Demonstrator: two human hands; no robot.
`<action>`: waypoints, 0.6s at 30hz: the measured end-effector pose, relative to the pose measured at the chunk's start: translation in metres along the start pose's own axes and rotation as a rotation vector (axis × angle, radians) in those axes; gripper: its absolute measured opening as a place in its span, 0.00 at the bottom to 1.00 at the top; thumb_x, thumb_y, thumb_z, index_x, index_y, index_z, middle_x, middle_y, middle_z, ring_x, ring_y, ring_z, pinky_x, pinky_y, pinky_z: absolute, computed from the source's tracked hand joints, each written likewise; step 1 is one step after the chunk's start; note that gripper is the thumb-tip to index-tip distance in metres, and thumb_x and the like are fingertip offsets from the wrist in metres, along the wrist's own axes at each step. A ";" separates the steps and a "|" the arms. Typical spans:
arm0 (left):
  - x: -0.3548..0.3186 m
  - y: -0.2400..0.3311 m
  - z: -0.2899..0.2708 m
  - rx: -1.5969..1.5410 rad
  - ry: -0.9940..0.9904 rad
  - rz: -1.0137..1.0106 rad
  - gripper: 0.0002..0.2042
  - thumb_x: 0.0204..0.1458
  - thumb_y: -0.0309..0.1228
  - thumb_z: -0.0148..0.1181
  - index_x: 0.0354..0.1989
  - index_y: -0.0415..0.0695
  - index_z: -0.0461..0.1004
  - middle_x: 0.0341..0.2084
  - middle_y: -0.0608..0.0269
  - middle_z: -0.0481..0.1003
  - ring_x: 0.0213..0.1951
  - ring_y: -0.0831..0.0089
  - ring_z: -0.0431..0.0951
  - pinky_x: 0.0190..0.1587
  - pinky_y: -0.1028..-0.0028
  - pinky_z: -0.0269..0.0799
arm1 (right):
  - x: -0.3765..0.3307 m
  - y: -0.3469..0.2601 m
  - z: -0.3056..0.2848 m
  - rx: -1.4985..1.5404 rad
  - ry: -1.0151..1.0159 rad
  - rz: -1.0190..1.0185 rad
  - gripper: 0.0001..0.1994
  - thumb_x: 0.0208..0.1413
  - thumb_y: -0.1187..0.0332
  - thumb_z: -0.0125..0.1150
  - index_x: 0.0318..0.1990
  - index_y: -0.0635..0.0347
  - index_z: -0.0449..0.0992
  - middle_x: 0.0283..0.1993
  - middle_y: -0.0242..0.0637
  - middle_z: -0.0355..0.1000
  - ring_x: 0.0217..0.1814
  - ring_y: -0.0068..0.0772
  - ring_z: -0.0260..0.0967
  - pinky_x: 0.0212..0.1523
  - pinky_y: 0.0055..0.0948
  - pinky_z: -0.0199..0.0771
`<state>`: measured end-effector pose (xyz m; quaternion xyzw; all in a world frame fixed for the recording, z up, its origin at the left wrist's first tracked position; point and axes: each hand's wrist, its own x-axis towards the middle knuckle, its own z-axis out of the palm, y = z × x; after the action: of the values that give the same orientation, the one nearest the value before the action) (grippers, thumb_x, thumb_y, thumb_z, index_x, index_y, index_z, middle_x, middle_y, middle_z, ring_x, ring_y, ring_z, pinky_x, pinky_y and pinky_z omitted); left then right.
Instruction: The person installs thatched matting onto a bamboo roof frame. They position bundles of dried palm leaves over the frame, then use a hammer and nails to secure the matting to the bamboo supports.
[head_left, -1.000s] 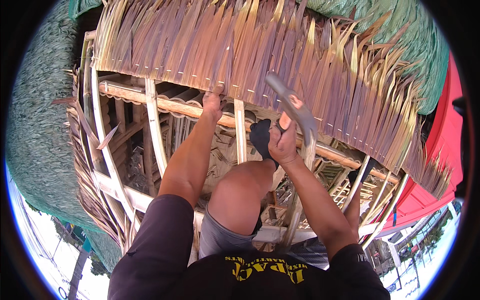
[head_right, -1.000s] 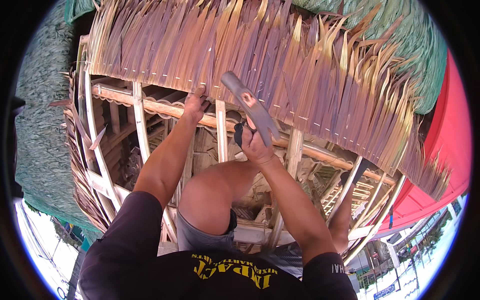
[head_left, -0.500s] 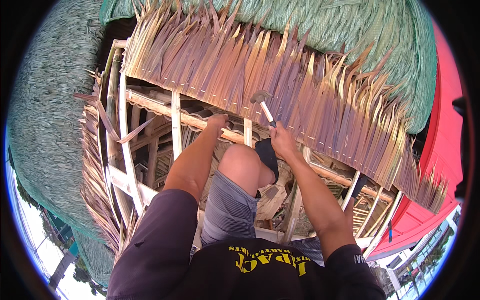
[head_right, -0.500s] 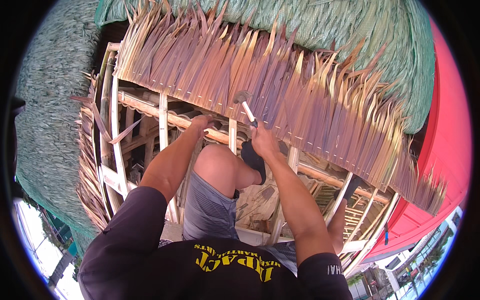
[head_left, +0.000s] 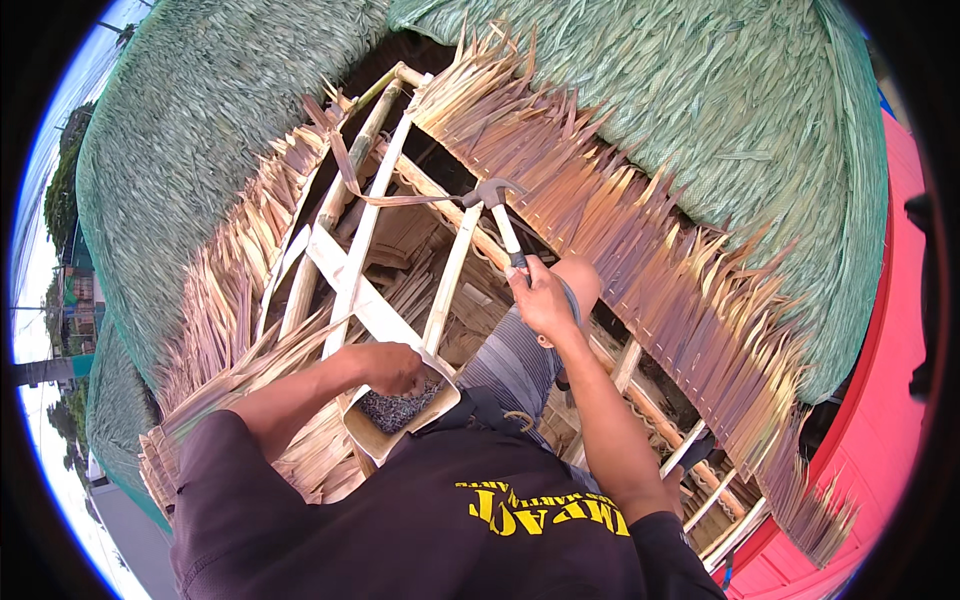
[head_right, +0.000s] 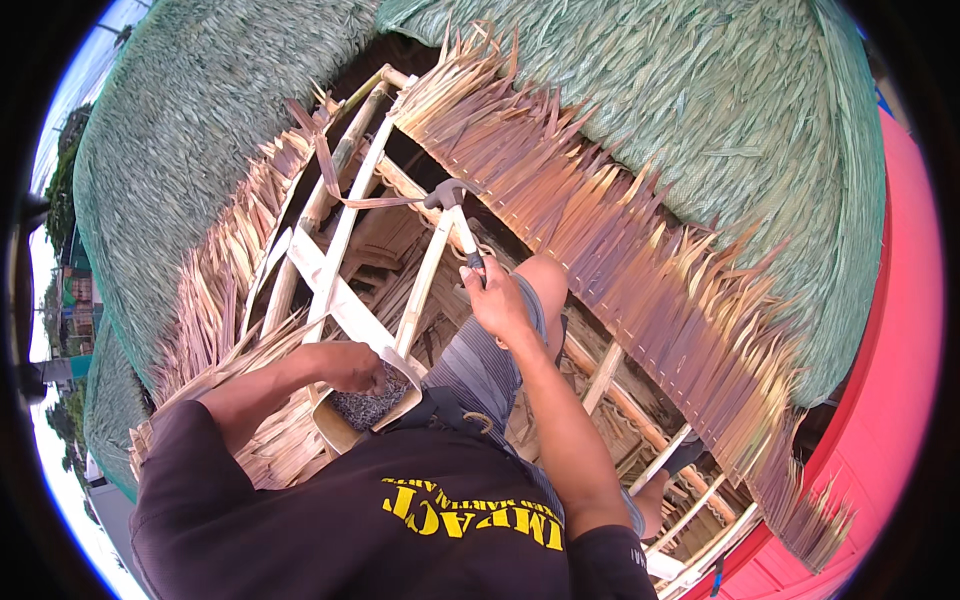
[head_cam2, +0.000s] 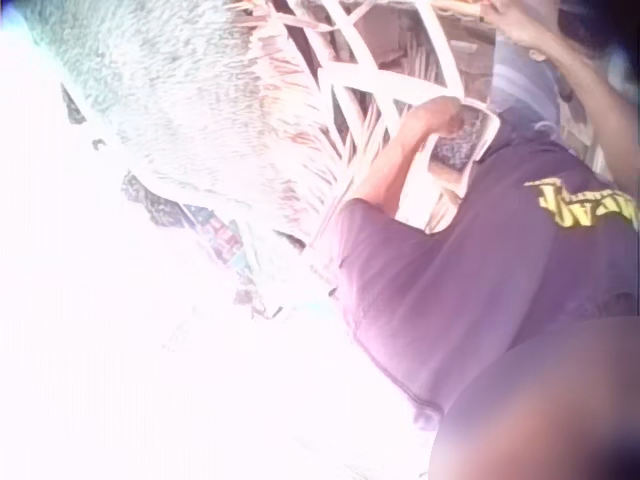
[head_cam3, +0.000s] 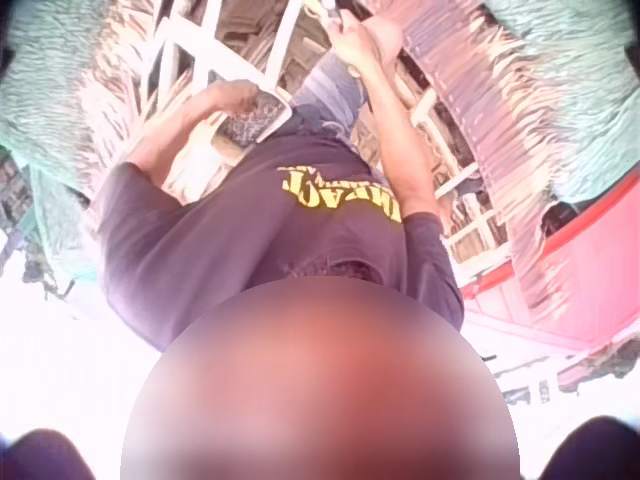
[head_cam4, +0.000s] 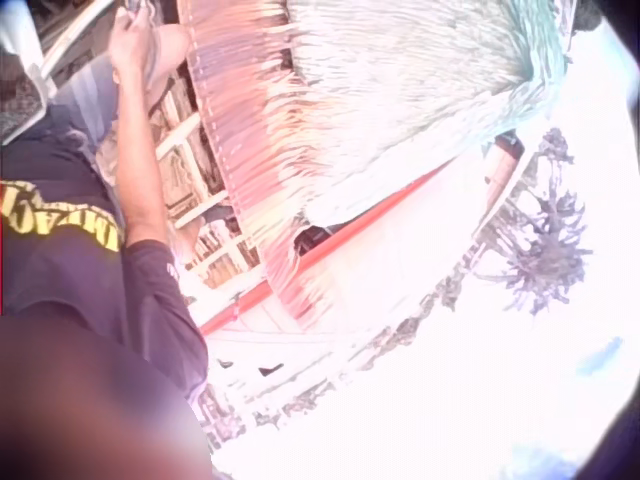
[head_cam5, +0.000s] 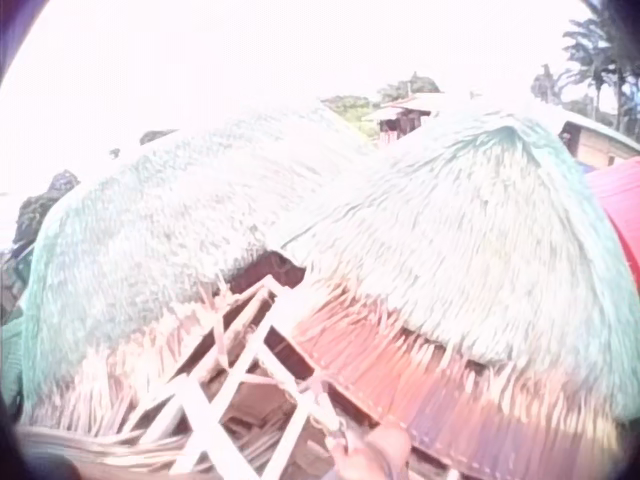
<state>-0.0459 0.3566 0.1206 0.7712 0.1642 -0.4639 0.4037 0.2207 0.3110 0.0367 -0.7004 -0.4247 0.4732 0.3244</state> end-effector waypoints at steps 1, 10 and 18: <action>0.002 0.011 0.033 0.159 0.184 -0.091 0.10 0.56 0.27 0.51 0.35 0.40 0.81 0.30 0.49 0.82 0.41 0.58 0.85 0.42 0.61 0.80 | -0.004 -0.002 0.011 0.054 -0.019 -0.016 0.20 0.66 0.52 0.57 0.44 0.64 0.71 0.31 0.54 0.75 0.37 0.56 0.75 0.40 0.45 0.71; 0.086 -0.029 0.129 0.253 0.408 -0.272 0.13 0.59 0.28 0.50 0.42 0.39 0.81 0.45 0.48 0.79 0.41 0.55 0.85 0.39 0.59 0.83 | -0.022 -0.014 0.028 -0.039 -0.069 0.016 0.21 0.65 0.53 0.58 0.45 0.67 0.71 0.38 0.58 0.76 0.42 0.59 0.76 0.43 0.47 0.72; 0.036 0.003 0.100 0.051 0.526 -0.192 0.13 0.63 0.29 0.45 0.51 0.37 0.68 0.41 0.39 0.78 0.36 0.49 0.84 0.35 0.54 0.82 | -0.018 -0.010 0.027 -0.116 -0.027 0.023 0.23 0.65 0.53 0.56 0.49 0.71 0.69 0.45 0.63 0.76 0.50 0.66 0.74 0.50 0.50 0.73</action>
<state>-0.0839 0.2723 0.0671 0.8560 0.3239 -0.2878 0.2818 0.1889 0.3005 0.0433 -0.7163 -0.4477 0.4609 0.2721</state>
